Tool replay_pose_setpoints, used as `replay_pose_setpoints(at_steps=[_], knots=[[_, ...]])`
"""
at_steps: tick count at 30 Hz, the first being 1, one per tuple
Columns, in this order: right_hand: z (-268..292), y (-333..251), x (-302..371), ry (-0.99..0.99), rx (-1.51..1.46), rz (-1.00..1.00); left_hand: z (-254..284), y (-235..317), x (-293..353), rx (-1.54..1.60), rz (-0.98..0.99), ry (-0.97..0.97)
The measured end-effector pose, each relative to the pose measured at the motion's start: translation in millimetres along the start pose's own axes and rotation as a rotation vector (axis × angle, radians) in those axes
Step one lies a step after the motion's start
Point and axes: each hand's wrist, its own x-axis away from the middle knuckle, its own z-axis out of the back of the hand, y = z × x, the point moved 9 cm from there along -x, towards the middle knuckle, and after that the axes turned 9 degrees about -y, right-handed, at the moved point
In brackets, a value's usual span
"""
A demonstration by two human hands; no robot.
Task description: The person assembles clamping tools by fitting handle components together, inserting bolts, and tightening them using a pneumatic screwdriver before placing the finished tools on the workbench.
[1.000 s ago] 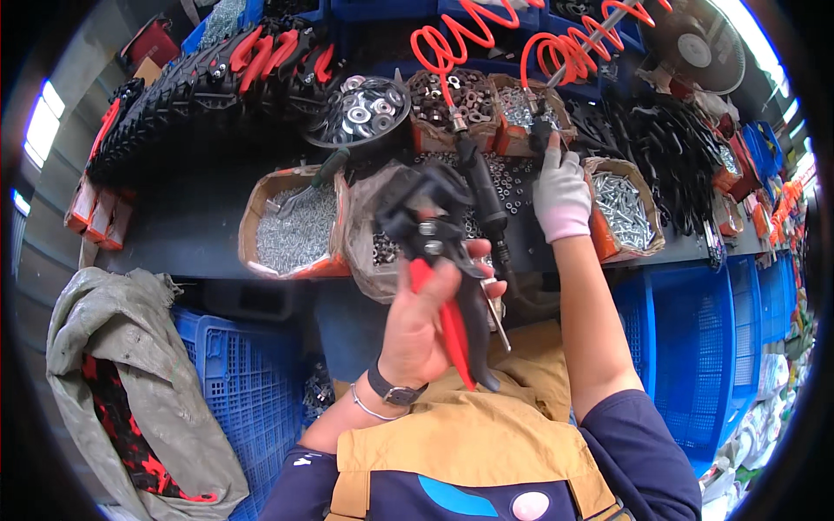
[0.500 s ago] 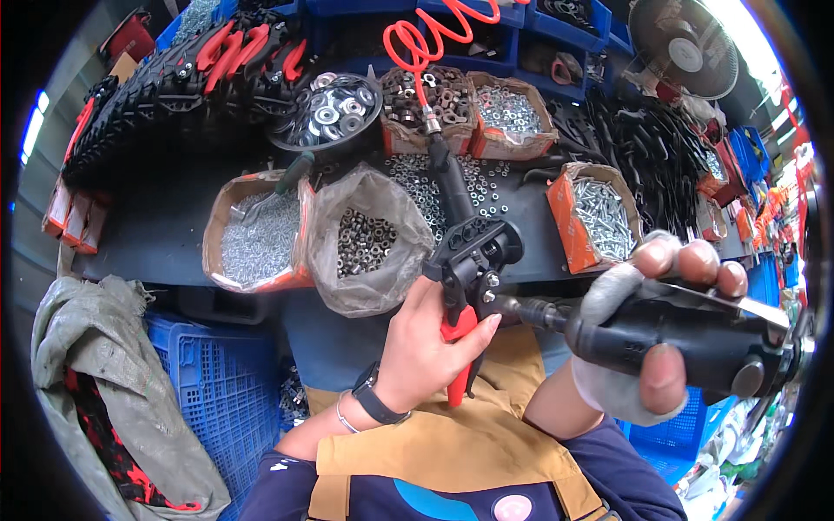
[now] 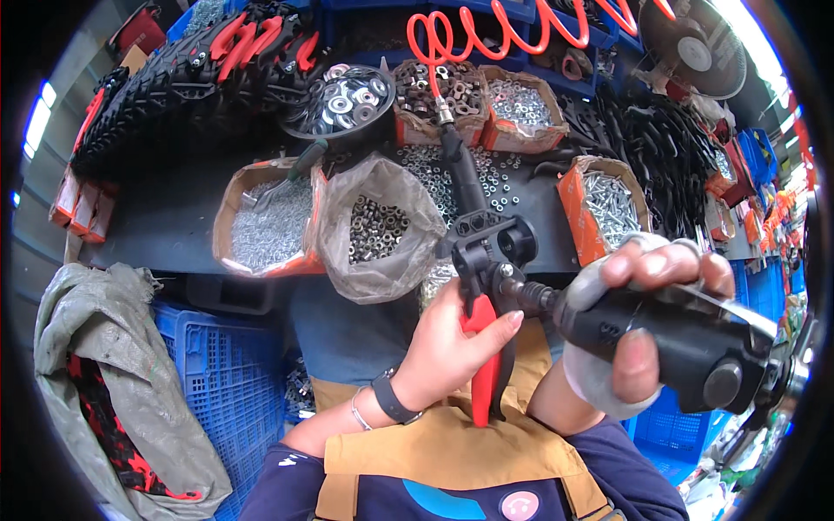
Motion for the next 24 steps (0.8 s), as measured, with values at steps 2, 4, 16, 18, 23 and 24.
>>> replay_pose_setpoints(at_steps=[2, 4, 16, 18, 23, 24], knots=[[18.6, -1.5, 0.5, 0.167, -0.089, 0.07, 13.2, -1.9, -4.9, -0.163, -0.051, 0.041], [36.1, 19.8, -6.0, 0.242, -0.103, -0.02, 30.7, -7.9, 1.0, 0.065, 0.019, 0.151], [90.2, 190.0, 16.6, 0.229, 0.154, -0.33, 40.4, -9.6, 9.7, 0.179, 0.005, 0.146], [92.7, 197.6, 13.0, 0.201, 0.126, -0.462, 34.9, -14.0, 4.6, 0.324, 0.076, 0.113], [92.0, 153.8, 26.4, 0.318, 0.213, -0.491, 38.9, -20.0, -3.7, 0.342, 0.133, 0.136], [81.4, 121.6, 20.1, 0.312, 0.045, -0.373, 40.5, -12.2, -7.3, 0.1, 0.094, 0.121]])
